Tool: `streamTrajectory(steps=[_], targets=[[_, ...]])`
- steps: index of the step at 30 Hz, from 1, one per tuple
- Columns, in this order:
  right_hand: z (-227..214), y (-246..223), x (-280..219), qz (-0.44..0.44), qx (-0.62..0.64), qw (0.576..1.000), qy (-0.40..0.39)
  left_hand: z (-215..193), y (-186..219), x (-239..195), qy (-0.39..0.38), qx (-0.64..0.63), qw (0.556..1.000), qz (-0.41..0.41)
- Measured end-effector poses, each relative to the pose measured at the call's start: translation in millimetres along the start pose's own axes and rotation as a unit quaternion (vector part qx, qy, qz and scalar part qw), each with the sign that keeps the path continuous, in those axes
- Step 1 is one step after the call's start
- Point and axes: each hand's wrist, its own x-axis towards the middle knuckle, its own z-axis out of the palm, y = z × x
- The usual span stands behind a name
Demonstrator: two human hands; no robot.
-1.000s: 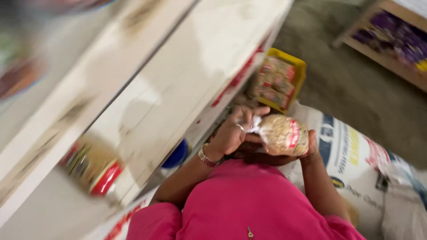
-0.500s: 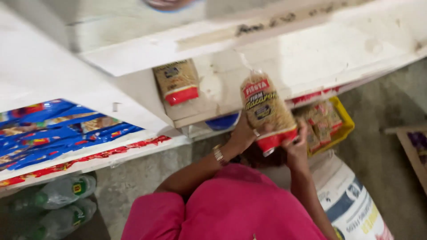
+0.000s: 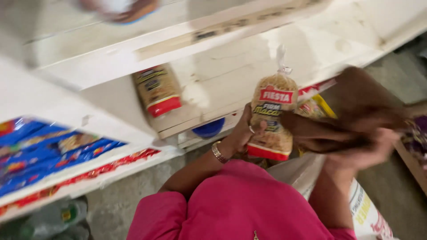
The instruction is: Wiping down bags of macaroni on a store shelf using a cleaning cloth.
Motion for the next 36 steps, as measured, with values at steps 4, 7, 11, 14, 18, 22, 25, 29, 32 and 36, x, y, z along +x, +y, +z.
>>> streamTrajectory(steps=[4,7,11,14,18,22,25,29,32,36], targets=[[-76,14,25,-0.142,-0.369,0.832,-0.39,43,24,16,-0.07,-0.095,0.991,-0.058],[-65,18,26,-0.215,-0.463,0.741,-0.436,55,38,29,-0.134,-0.252,0.955,-0.076],[-98,38,21,-0.266,-0.613,0.652,-0.36,61,22,27,-0.164,-0.472,0.856,-0.134],[-70,38,10,-0.205,-0.629,0.517,-0.544,53,12,56,-0.2,-0.546,0.802,-0.139],[-16,57,2,-0.189,-0.57,0.5,-0.624,1,-63,43,-0.136,-0.085,0.987,0.002],[-5,65,56,-0.238,-0.727,0.449,-0.462,-9,-87,31,-0.14,-0.16,0.977,-0.03],[-6,62,64,-0.244,-0.7,0.534,-0.408,-16,-91,7,-0.114,-0.222,0.967,-0.05],[6,59,11,-0.338,-0.704,0.417,-0.465,-23,-91,2,-0.091,-0.309,0.945,-0.051],[1,64,-28,-0.362,-0.703,0.364,-0.492,-32,-82,4,-0.088,-0.364,0.925,-0.059],[-26,83,4,-0.315,-0.665,0.42,-0.531,-40,-63,16,-0.103,-0.428,0.894,-0.08]])
